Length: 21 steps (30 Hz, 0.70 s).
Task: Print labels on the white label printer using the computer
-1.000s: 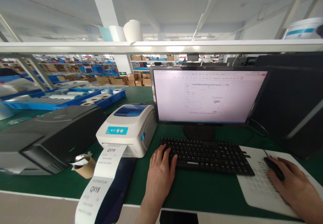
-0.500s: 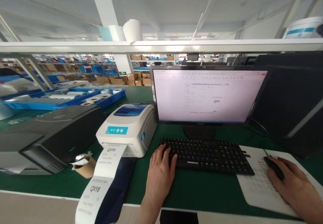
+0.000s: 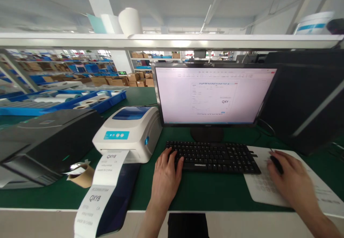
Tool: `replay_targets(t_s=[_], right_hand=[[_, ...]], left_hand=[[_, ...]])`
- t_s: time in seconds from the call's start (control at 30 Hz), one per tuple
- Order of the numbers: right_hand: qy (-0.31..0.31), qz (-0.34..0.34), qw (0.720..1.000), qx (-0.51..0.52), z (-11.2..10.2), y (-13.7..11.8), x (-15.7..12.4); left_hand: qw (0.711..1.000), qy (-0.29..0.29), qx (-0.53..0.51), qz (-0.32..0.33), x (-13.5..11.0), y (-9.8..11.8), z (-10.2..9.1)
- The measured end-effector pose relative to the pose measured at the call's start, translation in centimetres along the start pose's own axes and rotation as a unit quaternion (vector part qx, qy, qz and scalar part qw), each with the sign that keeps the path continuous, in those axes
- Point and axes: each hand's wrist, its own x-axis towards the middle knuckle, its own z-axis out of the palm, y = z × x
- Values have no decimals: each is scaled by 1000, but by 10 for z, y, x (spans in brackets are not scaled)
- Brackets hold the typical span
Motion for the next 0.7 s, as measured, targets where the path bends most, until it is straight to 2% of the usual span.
replay_targets(t_s=[0.17, 0.27, 0.4, 0.7], right_hand=[[-106, -83, 989, 59, 16, -88, 28], [-137, -101, 985, 32, 29, -118, 40], [-150, -118, 982, 6, 42, -131, 46], [-153, -112, 982, -18, 54, -132, 42]], left_hand=[[1000, 1, -17, 4, 1, -4, 3], [1000, -1, -15, 9, 1, -5, 4], [1000, 3, -22, 3, 1, -4, 3], [1000, 5, -25, -3, 1, -1, 1]])
